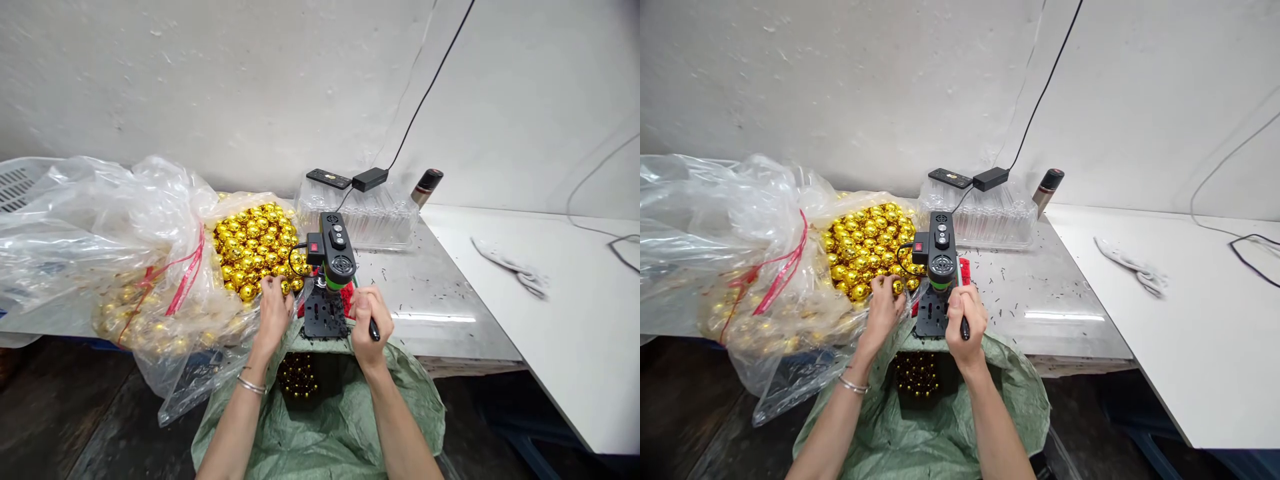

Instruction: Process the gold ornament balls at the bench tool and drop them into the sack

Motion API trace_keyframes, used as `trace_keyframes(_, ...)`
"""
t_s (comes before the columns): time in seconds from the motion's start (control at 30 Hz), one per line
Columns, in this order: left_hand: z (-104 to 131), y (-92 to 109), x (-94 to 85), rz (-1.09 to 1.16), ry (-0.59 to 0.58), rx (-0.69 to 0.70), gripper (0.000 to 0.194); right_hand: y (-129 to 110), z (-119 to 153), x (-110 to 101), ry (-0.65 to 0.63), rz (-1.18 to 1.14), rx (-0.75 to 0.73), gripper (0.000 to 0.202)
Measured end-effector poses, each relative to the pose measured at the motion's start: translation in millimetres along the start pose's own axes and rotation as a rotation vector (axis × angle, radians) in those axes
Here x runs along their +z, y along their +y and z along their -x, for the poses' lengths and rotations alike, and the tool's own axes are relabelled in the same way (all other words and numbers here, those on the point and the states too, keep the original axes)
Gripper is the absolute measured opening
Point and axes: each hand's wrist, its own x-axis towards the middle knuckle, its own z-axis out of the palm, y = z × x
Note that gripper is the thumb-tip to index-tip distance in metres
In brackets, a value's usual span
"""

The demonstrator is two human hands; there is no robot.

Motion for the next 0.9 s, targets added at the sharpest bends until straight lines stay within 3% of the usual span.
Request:
trace_keyframes(0.07,7.8,0.9,-8.1,0.267,0.008,-0.079,0.034,0.5,0.4,0.1,0.004,0.001,0.001,0.033)
trace_keyframes(0.2,22.5,9.7,-10.5,0.780,-0.171,-0.341,0.058,-1.0,-1.0,0.0,0.011,0.011,0.012,0.034)
trace_keyframes(0.3,27.9,13.0,1.2,0.919,-0.256,-0.420,0.066,-4.3,-5.0,-0.5,0.009,0.021,0.030,0.034)
trace_keyframes(0.43,28.6,10.5,23.9,0.780,-0.270,-0.321,0.051,-8.2,-10.6,-1.2,0.019,0.037,0.052,0.036)
trace_keyframes(0.57,30.2,11.3,40.1,0.507,-0.246,-0.085,0.036,-8.9,-12.1,-1.5,0.015,0.039,0.044,0.036)
trace_keyframes(0.7,32.4,16.7,44.7,0.262,-0.280,0.077,0.037,-8.8,-11.7,-2.2,0.004,0.033,0.030,0.035)
trace_keyframes(0.9,27.7,14.0,46.7,0.148,-0.264,0.205,0.032,-7.9,-11.4,-3.3,-0.009,0.056,0.018,0.033)
